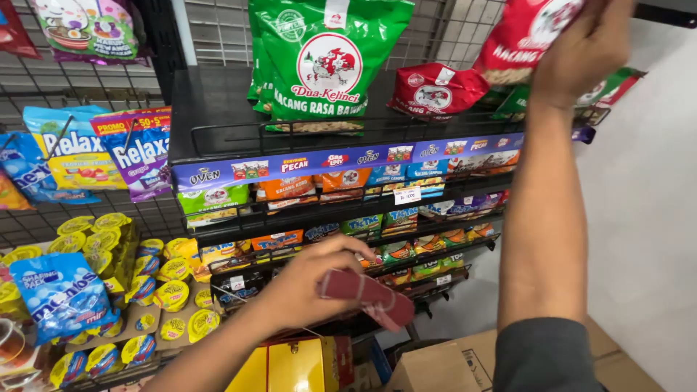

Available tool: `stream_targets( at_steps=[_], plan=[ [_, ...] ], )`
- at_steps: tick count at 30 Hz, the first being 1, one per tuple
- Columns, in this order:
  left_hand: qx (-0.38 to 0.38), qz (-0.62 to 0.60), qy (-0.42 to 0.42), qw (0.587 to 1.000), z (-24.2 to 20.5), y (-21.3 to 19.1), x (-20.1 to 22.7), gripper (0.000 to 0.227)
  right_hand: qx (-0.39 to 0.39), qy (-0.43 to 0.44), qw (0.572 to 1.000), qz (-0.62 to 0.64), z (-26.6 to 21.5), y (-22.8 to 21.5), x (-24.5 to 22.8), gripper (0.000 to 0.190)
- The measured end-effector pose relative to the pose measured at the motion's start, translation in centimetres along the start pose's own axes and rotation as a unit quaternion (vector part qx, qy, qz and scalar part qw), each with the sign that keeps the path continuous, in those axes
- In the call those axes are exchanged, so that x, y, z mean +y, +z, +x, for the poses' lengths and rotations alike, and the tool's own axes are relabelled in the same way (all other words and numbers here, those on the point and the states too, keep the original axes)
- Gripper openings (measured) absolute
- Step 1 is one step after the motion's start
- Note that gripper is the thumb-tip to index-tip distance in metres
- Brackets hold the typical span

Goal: Organize and restock snacks and goods on grocery store shelves.

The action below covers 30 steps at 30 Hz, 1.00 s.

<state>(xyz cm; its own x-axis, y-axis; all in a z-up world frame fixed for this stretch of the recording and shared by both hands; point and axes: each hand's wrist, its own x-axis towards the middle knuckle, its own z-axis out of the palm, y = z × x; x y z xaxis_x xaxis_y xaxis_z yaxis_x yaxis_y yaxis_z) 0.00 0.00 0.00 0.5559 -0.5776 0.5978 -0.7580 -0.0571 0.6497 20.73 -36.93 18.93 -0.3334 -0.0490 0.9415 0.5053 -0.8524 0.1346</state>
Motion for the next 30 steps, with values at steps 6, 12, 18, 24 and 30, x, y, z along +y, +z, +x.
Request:
stream_targets(
  at_steps=[6, 12, 18, 24, 30],
  plan=[
    [-0.018, -0.003, 0.000, 1.000, -1.5, 1.3, -0.7, 0.027, -0.069, -0.036, 0.991, -0.111, -3.0, 2.1, -1.1, 0.013],
    [-0.010, -0.005, -0.080, 0.997, -2.4, 0.7, -0.5, 0.028, -0.217, 0.069, 0.970, -0.089, -6.5, 4.4, 3.2, 0.012],
    [-0.007, -0.015, -0.082, 0.996, -2.5, 0.5, -0.3, 0.027, -0.368, 0.296, 0.876, 0.094, -5.5, 3.7, 1.2, 0.025],
    [0.007, 0.006, -0.031, 0.999, -2.8, 0.3, -0.6, 0.027, -0.488, 0.359, 0.759, 0.241, -4.9, 1.9, 3.1, 0.031],
    [0.025, 0.024, -0.054, 0.998, -2.4, -0.8, -1.1, 0.029, -0.516, 0.483, 0.612, 0.355, -7.2, 0.3, 8.7, 0.094]
  ],
)
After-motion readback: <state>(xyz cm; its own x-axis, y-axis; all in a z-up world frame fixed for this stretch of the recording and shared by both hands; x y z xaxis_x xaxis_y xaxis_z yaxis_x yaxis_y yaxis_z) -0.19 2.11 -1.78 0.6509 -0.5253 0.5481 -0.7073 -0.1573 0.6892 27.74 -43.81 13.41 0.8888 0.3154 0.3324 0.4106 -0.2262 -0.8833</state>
